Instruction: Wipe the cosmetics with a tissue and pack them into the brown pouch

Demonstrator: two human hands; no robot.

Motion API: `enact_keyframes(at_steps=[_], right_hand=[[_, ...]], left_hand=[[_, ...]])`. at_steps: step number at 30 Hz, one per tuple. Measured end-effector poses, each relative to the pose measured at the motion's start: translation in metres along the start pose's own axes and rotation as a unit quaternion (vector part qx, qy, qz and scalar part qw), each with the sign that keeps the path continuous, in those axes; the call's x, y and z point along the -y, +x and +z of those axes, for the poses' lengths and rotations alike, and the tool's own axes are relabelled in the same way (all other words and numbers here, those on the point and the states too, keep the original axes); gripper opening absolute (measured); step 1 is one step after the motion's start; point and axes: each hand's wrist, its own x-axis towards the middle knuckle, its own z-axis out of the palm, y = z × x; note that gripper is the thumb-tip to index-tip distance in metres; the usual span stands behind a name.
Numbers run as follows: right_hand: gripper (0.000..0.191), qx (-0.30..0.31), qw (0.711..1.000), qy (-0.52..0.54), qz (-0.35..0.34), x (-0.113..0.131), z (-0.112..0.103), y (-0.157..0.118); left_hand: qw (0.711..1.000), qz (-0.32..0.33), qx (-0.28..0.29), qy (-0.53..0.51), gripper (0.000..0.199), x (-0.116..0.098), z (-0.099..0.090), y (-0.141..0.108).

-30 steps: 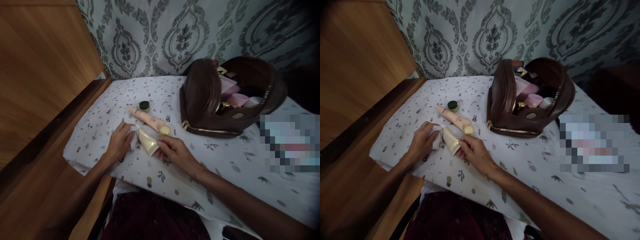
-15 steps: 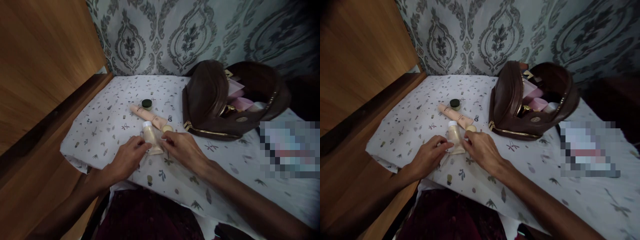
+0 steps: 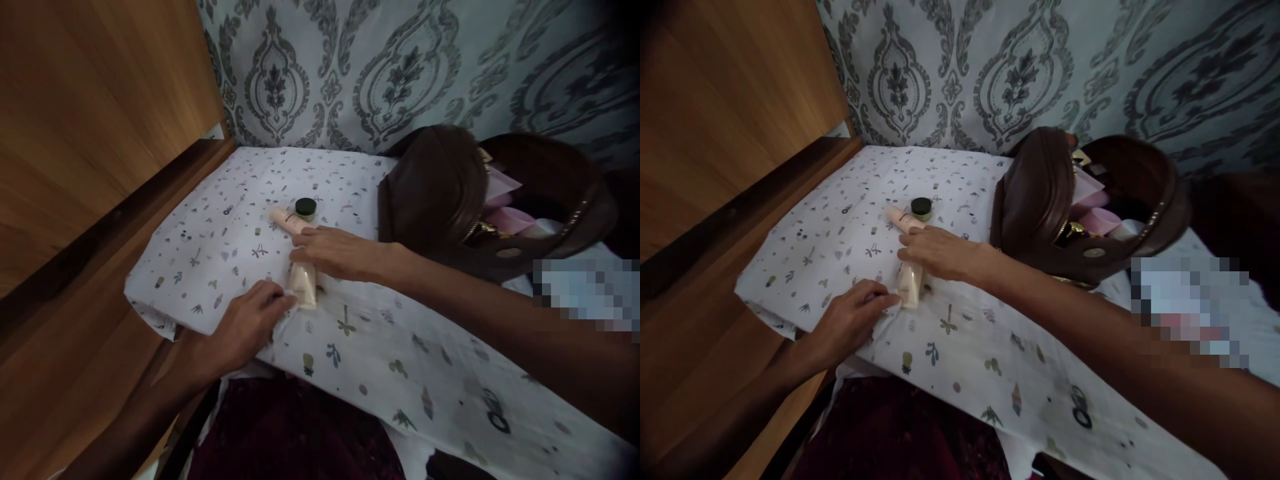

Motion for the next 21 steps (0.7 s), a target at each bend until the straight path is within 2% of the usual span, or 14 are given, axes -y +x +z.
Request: enact_keyframes(at_steps=[4, 8, 10, 12, 16, 18, 21], right_hand=[[0.014, -0.012, 0.996, -0.028, 0.083, 0.015, -0.001, 0.001], [0.017, -0.061, 0.982, 0.009, 0.176, 0.053, 0.014, -0.002], [0.016, -0.070, 0.972, 0.064, 0.215, 0.073, 0.021, -0.004], [0.016, -0.098, 0.956, 0.143, 0.238, 0.088, 0.027, -0.008], [0.029, -0.186, 0.900, 0.278, 0.279, 0.098, 0.040, -0.015], [0.031, -0.216, 0.881, 0.302, 0.293, 0.099, 0.047, -0.019], [0.032, -0.238, 0.876, 0.306, 0.287, 0.099, 0.054, -0.023]], left_hand=[[0.988, -0.094, -0.084, -0.087, 0.029, 0.017, -0.024, -0.005], [0.977, -0.147, -0.115, -0.108, 0.025, 0.020, -0.039, -0.001], [0.979, -0.129, -0.115, -0.112, 0.025, 0.012, -0.034, 0.004], [0.985, -0.097, -0.106, -0.093, 0.025, 0.000, -0.020, 0.009], [0.993, -0.051, -0.094, 0.052, 0.025, -0.020, 0.007, 0.015], [0.988, -0.066, -0.085, 0.106, 0.025, -0.014, 0.011, 0.014], [0.979, -0.155, -0.045, 0.122, 0.019, 0.015, 0.002, 0.009]])
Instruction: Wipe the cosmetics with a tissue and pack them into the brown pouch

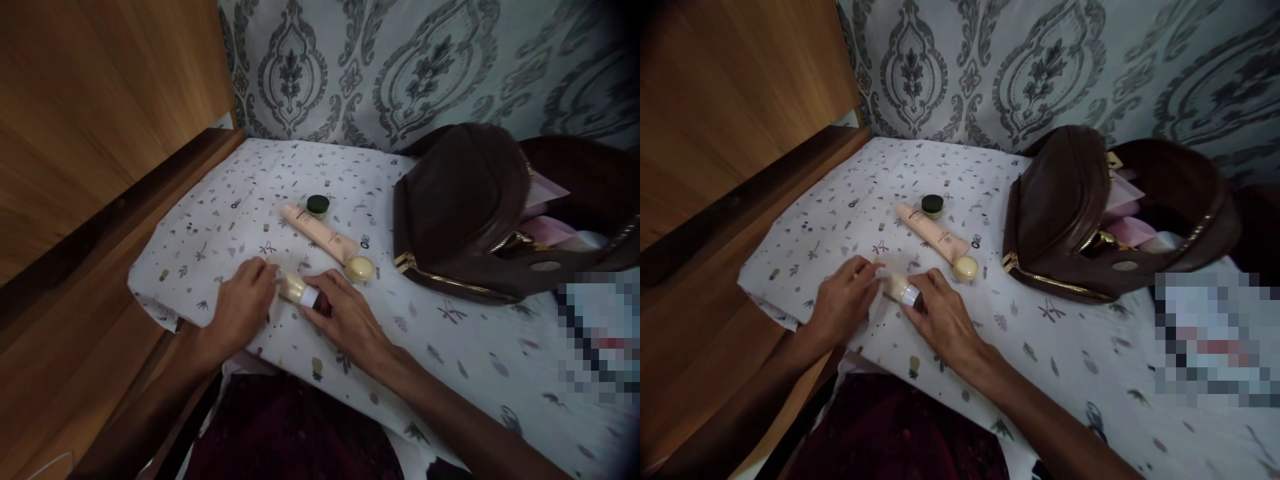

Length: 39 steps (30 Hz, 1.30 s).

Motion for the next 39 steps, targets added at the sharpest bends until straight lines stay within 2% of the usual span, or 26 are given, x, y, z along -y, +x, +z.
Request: enact_keyframes(at_steps=[3, 6, 8, 11, 13, 15, 17, 20, 23, 26, 28, 31, 35, 37, 39], right_hand=[[0.033, -0.002, 1.000, 0.004, -0.009, -0.003, 0.002, -0.004], [0.034, -0.009, 1.000, 0.014, -0.009, -0.004, 0.004, -0.006], [0.039, -0.028, 0.999, 0.017, -0.009, -0.004, 0.008, -0.007], [0.043, -0.052, 0.998, 0.010, -0.019, -0.004, 0.014, -0.008], [0.032, -0.047, 0.999, -0.005, -0.025, -0.004, 0.017, -0.009], [0.024, -0.043, 0.998, -0.014, -0.034, -0.005, 0.018, -0.011], [0.025, -0.047, 0.997, -0.007, -0.053, -0.006, 0.018, -0.011], [0.032, -0.056, 0.995, 0.009, -0.081, -0.009, 0.017, -0.012], [0.035, -0.073, 0.992, 0.023, -0.101, -0.012, 0.017, -0.013], [0.039, -0.083, 0.990, 0.061, -0.101, -0.012, 0.014, -0.012], [0.041, -0.100, 0.988, 0.074, -0.089, -0.011, 0.012, -0.011], [0.040, -0.130, 0.986, 0.062, -0.082, -0.009, 0.009, -0.009], [0.035, -0.131, 0.986, 0.050, -0.091, -0.008, 0.009, -0.007], [0.035, -0.137, 0.985, 0.065, -0.081, -0.009, 0.010, -0.007], [0.033, -0.142, 0.985, 0.082, -0.063, -0.009, 0.010, -0.007]], left_hand=[[0.996, -0.077, 0.044, -0.026, 0.018, 0.037, -0.007, 0.005], [0.991, -0.093, 0.013, -0.090, 0.022, 0.049, -0.015, 0.008], [0.987, -0.064, -0.024, -0.142, 0.017, 0.037, -0.019, 0.008], [0.984, 0.032, -0.040, -0.172, 0.017, 0.002, -0.020, 0.005], [0.989, 0.097, -0.033, -0.110, 0.024, -0.019, -0.016, 0.003], [0.991, 0.123, -0.032, -0.033, 0.027, -0.027, -0.012, 0.001], [0.995, 0.096, -0.034, 0.023, 0.025, -0.020, -0.009, 0.002], [0.998, 0.008, -0.015, 0.054, 0.020, 0.006, -0.010, 0.006], [0.999, -0.046, 0.005, 0.017, 0.019, 0.032, -0.018, 0.011], [0.997, -0.056, -0.026, -0.055, 0.018, 0.037, -0.027, 0.013], [0.992, -0.031, -0.074, -0.096, 0.018, 0.029, -0.031, 0.013], [0.984, 0.041, -0.129, -0.120, 0.022, 0.003, -0.030, 0.012], [0.982, 0.127, -0.126, -0.053, 0.024, -0.031, -0.016, 0.008], [0.983, 0.139, -0.119, -0.014, 0.024, -0.037, -0.010, 0.006], [0.988, 0.115, -0.105, 0.013, 0.023, -0.032, -0.010, 0.005]])
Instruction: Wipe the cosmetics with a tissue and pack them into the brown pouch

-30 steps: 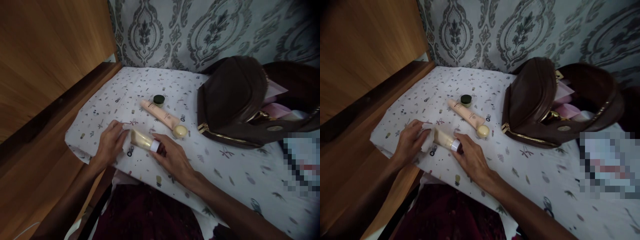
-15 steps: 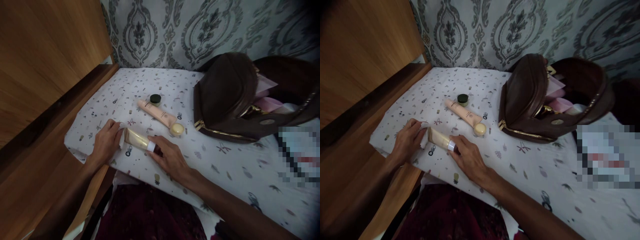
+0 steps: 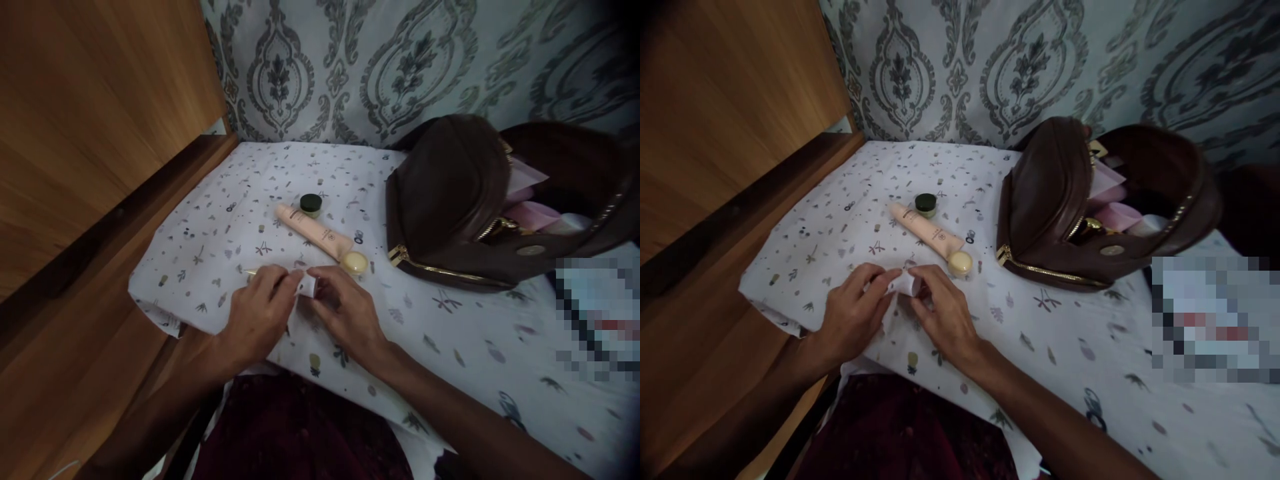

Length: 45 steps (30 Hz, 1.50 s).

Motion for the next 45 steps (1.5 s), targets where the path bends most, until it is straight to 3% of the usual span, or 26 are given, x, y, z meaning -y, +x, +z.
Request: enact_keyframes(at_steps=[5, 8, 10, 13, 16, 18, 22, 25, 29, 33, 36, 40, 45], right_hand=[[0.025, 0.024, 1.000, 0.017, 0.003, 0.002, -0.002, 0.000], [0.022, 0.035, 0.999, 0.030, -0.010, 0.003, -0.002, 0.000], [0.024, 0.032, 0.999, 0.036, -0.011, 0.003, -0.001, 0.000], [0.026, 0.028, 0.999, 0.033, -0.014, 0.001, 0.000, 0.000], [0.026, 0.023, 0.999, 0.034, -0.018, -0.002, 0.001, -0.002], [0.024, 0.019, 0.999, 0.046, -0.010, -0.002, 0.000, -0.003], [0.021, 0.032, 0.991, 0.109, 0.069, 0.001, 0.000, -0.004], [0.025, 0.061, 0.963, 0.197, 0.171, 0.004, 0.000, -0.002], [0.031, 0.046, 0.937, 0.262, 0.227, 0.006, 0.001, 0.003], [0.027, 0.017, 0.954, 0.238, 0.184, 0.005, 0.000, 0.004], [0.028, 0.029, 0.969, 0.205, 0.133, 0.004, -0.004, 0.003], [0.030, 0.063, 0.984, 0.162, 0.046, 0.004, -0.011, 0.002], [0.024, 0.077, 0.985, 0.154, -0.010, 0.003, -0.010, 0.001]], left_hand=[[0.990, -0.113, 0.081, 0.008, 0.018, 0.040, -0.010, -0.011], [0.980, -0.151, 0.125, -0.025, 0.018, 0.052, -0.013, -0.018], [0.980, -0.149, 0.114, -0.069, 0.017, 0.045, -0.013, -0.019], [0.985, -0.089, 0.061, -0.133, 0.023, 0.022, -0.011, -0.014], [0.993, -0.018, 0.035, -0.109, 0.027, 0.005, -0.008, -0.007], [0.996, -0.022, 0.052, -0.075, 0.026, 0.008, -0.005, -0.005], [0.983, -0.126, 0.131, -0.036, 0.019, 0.040, 0.003, -0.010], [0.972, -0.164, 0.162, -0.050, 0.022, 0.060, 0.005, -0.016], [0.976, -0.142, 0.132, -0.101, 0.021, 0.053, 0.002, -0.014], [0.980, -0.070, 0.097, -0.156, 0.023, 0.028, -0.004, 0.004], [0.984, -0.028, 0.087, -0.151, 0.020, 0.021, -0.008, 0.020], [0.973, -0.063, 0.111, -0.191, 0.025, 0.042, -0.009, 0.028], [0.957, -0.137, 0.166, -0.194, 0.031, 0.067, 0.006, 0.007]])
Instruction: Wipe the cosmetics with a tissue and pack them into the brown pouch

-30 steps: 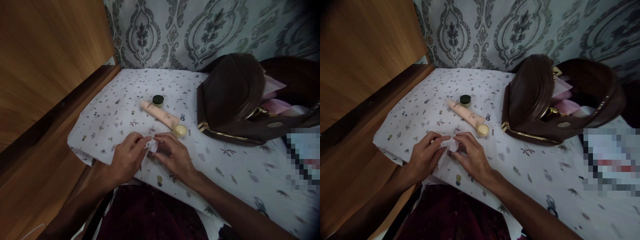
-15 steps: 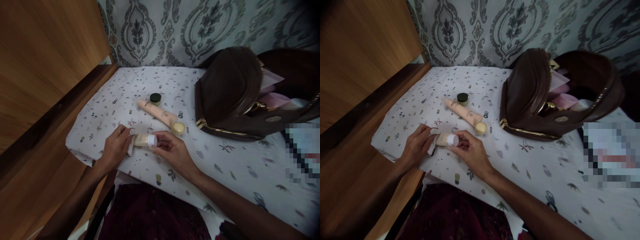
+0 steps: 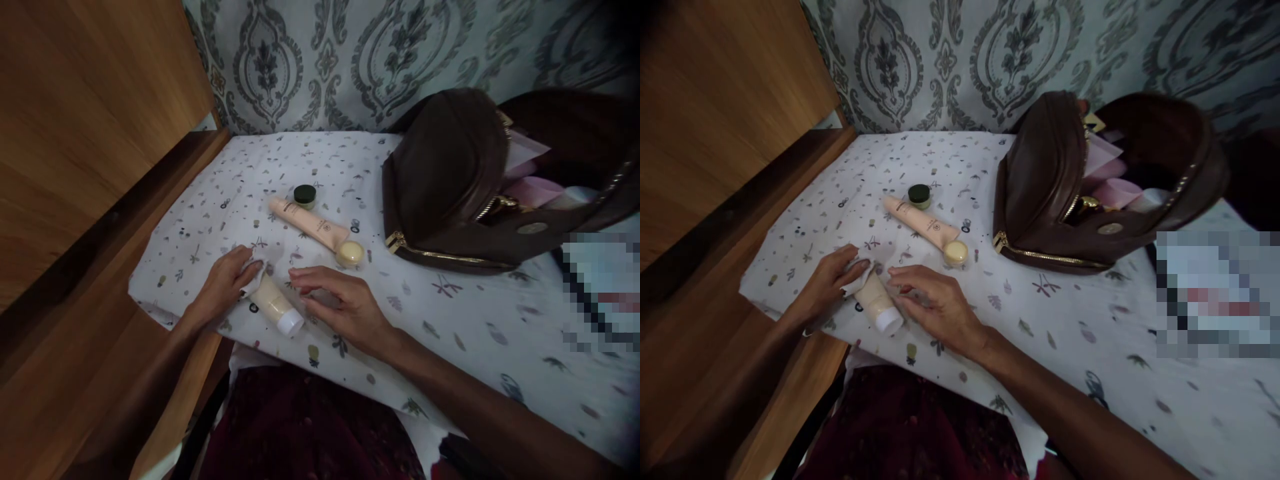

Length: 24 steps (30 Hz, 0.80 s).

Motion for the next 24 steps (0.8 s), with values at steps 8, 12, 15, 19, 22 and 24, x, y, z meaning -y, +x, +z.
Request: enact_keyframes(at_steps=[8, 12, 15, 19, 22, 24], right_hand=[[0.040, 0.093, 0.984, -0.135, -0.067, 0.002, 0.009, -0.003], [0.053, 0.209, 0.949, -0.204, -0.122, 0.015, 0.005, 0.006], [0.048, 0.268, 0.924, -0.218, -0.162, 0.021, 0.007, 0.019], [0.028, 0.282, 0.913, -0.240, -0.171, 0.018, 0.021, 0.035], [0.018, 0.233, 0.929, -0.241, -0.158, 0.010, 0.032, 0.041], [0.021, 0.178, 0.953, -0.207, -0.128, 0.005, 0.034, 0.043]], left_hand=[[0.986, -0.031, -0.058, 0.154, 0.024, -0.003, 0.025, -0.015], [0.984, -0.028, -0.059, 0.164, 0.022, 0.000, 0.024, -0.013], [0.986, -0.032, -0.062, 0.149, 0.019, 0.002, 0.025, -0.012], [0.994, -0.040, -0.068, 0.070, 0.020, 0.006, 0.024, -0.009], [0.990, -0.077, -0.089, -0.083, 0.023, 0.013, 0.017, -0.007], [0.960, -0.130, -0.110, -0.224, 0.024, 0.018, 0.009, -0.008]])
